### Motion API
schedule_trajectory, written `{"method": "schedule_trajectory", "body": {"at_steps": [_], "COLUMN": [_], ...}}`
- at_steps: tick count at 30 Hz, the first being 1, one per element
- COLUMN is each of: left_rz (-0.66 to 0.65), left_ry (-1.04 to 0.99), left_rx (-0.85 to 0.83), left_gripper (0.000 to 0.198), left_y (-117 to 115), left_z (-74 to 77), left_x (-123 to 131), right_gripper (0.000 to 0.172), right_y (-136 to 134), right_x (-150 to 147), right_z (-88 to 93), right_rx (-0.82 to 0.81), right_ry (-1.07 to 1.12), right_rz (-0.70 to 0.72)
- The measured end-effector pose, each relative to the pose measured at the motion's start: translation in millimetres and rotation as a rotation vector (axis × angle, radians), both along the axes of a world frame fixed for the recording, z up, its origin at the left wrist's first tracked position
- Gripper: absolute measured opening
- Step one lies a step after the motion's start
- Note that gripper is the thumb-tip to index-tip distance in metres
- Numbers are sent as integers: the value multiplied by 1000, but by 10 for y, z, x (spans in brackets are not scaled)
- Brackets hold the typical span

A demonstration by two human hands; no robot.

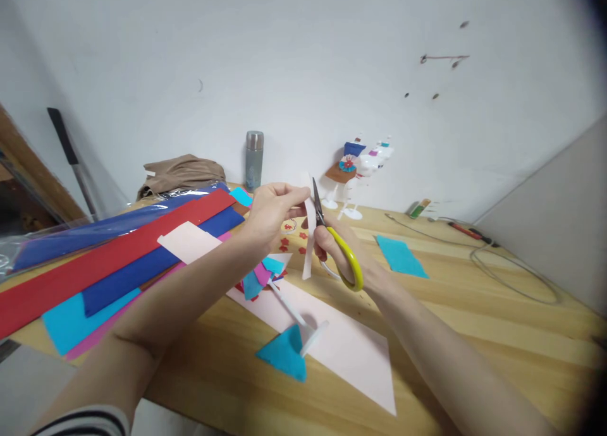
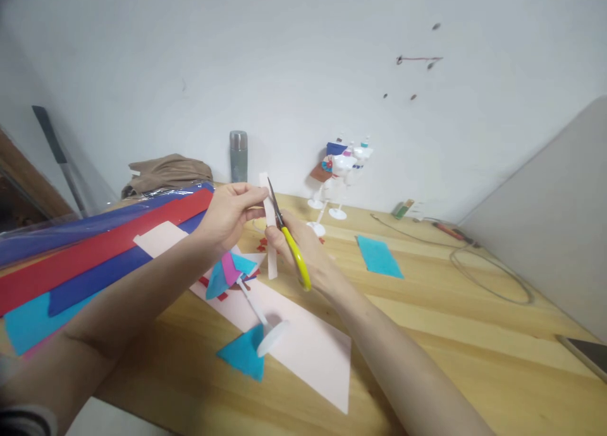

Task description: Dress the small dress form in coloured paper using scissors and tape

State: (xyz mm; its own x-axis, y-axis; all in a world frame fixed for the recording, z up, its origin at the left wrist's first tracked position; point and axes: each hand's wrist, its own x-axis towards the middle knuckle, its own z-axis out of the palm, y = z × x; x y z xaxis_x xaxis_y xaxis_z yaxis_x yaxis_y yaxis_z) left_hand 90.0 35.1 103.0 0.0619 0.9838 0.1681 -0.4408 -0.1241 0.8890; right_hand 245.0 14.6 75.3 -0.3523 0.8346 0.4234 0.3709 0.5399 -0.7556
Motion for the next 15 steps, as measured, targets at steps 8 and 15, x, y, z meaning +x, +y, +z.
{"method": "schedule_trajectory", "body": {"at_steps": [8, 15], "left_rz": [9, 18], "left_ry": [-25, -24], "left_rx": [-25, -43], "left_gripper": [25, 28], "left_y": [-32, -39], "left_z": [24, 29], "left_x": [21, 30], "right_gripper": [43, 51], "right_y": [6, -7], "right_x": [-21, -16], "right_z": [-44, -72], "right_rx": [20, -6], "right_ry": [5, 12], "right_rz": [7, 2]}}
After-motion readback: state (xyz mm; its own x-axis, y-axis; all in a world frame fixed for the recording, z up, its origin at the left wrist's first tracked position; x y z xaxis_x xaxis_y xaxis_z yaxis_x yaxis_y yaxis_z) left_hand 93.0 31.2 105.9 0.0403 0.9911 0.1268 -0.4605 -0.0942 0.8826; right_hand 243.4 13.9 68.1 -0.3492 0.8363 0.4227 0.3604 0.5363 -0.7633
